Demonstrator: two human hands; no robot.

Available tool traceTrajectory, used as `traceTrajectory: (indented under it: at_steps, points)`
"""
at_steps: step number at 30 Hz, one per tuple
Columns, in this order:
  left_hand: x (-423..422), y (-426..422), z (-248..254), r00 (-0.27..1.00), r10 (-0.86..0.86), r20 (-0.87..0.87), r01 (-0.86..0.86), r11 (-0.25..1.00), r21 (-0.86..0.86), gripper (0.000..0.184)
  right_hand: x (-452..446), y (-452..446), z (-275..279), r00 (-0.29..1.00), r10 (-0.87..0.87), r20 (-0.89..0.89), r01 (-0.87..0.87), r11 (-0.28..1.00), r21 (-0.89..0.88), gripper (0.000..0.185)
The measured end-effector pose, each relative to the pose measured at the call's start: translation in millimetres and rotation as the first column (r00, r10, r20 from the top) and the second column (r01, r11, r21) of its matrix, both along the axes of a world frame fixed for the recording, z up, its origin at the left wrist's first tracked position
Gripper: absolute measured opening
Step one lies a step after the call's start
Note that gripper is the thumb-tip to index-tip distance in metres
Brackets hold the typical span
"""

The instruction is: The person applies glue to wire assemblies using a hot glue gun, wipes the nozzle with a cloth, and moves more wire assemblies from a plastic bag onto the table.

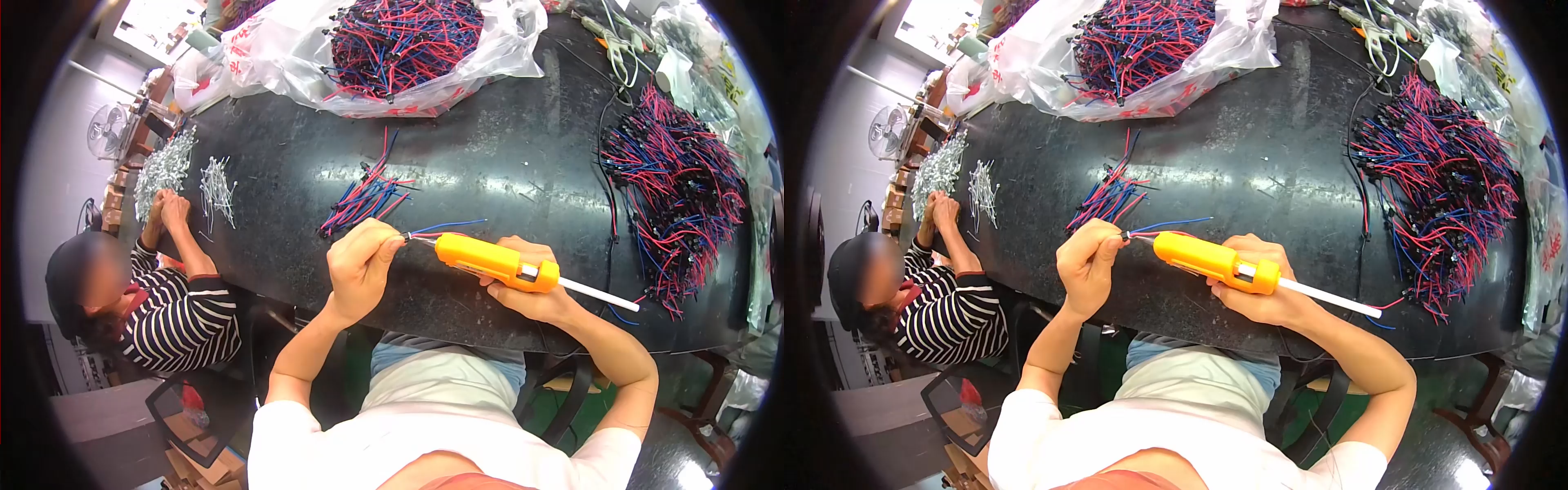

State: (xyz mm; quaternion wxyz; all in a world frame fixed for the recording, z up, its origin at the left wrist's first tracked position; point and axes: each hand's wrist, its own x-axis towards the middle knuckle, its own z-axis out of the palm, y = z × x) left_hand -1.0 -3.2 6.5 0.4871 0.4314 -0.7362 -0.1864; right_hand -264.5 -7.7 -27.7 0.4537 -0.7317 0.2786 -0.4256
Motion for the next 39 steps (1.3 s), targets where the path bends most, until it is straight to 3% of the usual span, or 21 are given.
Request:
traceTrajectory:
  at_steps: [2,8,11,19,22,25,29,32,34,37,39]
  points:
    - [-3,2,1,1.000,-0.013,0.011,0.013,1.000,0.011,0.012,0,1,0,1.000,-0.011,0.002,0.011,1.000,-0.005,0.011]
    - [-9,6,1,0.997,0.057,0.049,-0.057,0.998,-0.018,0.020,0,3,0,1.000,-0.027,0.014,0.027,1.000,0.013,0.010]
    - [-9,5,-2,0.996,0.060,0.073,-0.054,0.996,-0.076,0.011,0,4,-3,0.999,-0.036,0.012,0.036,0.999,0.017,0.010]
    - [-6,5,-5,0.985,0.117,0.129,-0.103,0.989,-0.109,0.011,0,4,0,1.000,-0.016,0.023,0.015,0.999,0.045,0.009]
    - [-2,1,0,0.974,0.149,0.171,-0.127,0.983,-0.136,0.011,-5,5,4,0.999,0.046,0.020,-0.049,0.985,0.168,0.019]
    - [7,-5,10,0.964,0.177,0.196,-0.140,0.972,-0.190,0.011,-3,4,11,0.998,0.010,0.054,-0.021,0.977,0.213,0.013]
    - [14,-42,56,0.945,0.229,0.235,-0.086,0.863,-0.497,0.004,-5,6,8,0.987,-0.008,0.163,-0.066,0.892,0.447,0.018]
    - [9,-112,96,0.934,0.293,0.204,-0.040,0.654,-0.755,0.008,-6,9,5,0.968,-0.069,0.243,-0.084,0.819,0.567,0.023]
    - [9,-166,108,0.906,0.361,0.222,-0.075,0.652,-0.755,0.015,-9,7,2,0.970,-0.060,0.235,-0.084,0.827,0.556,0.023]
    - [12,-190,103,0.766,0.560,0.316,-0.298,0.745,-0.597,0.021,-9,6,7,0.975,-0.063,0.211,-0.069,0.822,0.565,0.020]
    - [22,-163,84,0.871,0.409,0.271,-0.275,0.864,-0.421,0.022,-7,7,7,0.976,-0.072,0.204,-0.059,0.819,0.571,0.018]
